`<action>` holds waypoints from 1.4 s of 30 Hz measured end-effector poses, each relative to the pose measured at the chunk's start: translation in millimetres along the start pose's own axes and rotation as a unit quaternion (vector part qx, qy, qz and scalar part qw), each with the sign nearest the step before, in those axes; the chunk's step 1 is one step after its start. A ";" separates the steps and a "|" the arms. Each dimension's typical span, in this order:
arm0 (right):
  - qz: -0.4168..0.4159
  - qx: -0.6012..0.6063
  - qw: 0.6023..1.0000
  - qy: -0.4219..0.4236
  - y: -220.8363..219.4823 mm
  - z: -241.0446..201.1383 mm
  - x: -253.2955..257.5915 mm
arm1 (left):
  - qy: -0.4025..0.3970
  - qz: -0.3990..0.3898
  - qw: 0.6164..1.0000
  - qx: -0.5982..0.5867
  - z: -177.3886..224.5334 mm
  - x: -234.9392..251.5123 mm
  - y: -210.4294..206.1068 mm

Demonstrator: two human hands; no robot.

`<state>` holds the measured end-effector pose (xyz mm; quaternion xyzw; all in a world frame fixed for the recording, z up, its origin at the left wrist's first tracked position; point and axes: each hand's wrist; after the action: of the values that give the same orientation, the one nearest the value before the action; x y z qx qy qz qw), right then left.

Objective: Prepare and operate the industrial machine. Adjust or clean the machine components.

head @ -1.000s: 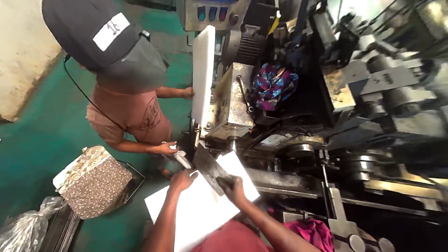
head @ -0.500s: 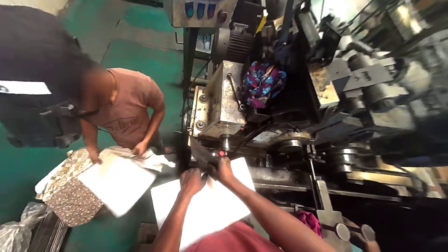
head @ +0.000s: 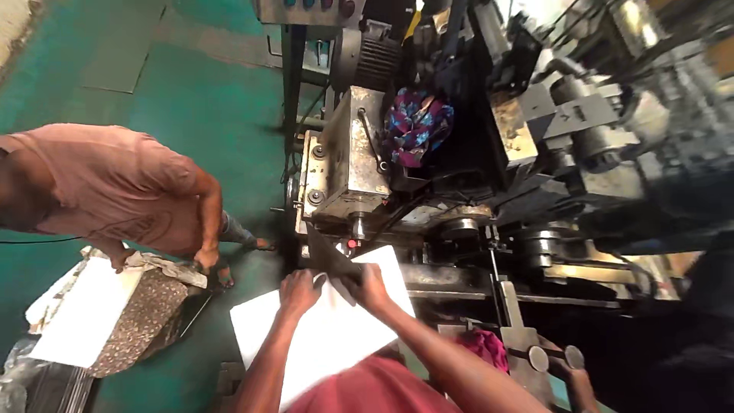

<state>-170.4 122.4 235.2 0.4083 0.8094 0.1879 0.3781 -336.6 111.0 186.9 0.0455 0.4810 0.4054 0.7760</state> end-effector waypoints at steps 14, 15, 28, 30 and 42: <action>0.015 0.055 0.998 -0.018 0.1 26.0 -52.0 | -0.048 -0.011 0.998 -0.048 -3.6 18.0 4.7; 0.023 0.048 0.998 -0.021 -3.7 27.1 -44.4 | -0.057 -0.019 0.997 -0.045 0.7 19.7 3.4; -0.005 0.097 0.990 -0.107 -20.4 57.2 -18.6 | -0.065 -0.040 0.996 -0.039 13.8 35.2 -12.8; -0.042 0.078 0.987 -0.131 -21.8 63.2 17.9 | -0.058 -0.045 0.997 -0.030 18.3 35.2 -19.9; -0.029 0.090 0.991 -0.091 16.2 53.7 -63.1 | 0.021 -0.261 0.965 0.006 2.7 51.5 26.8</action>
<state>-96.9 81.2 239.4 0.4322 0.7967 0.0654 0.4173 -339.5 164.3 164.1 -0.0852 0.4946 0.1866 0.8446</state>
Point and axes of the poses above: each hand's wrist, its own x-axis towards the middle knuckle, its own y-axis out of the back of the hand, z = x × y, and after that the axes turned 14 degrees about -z, right-handed
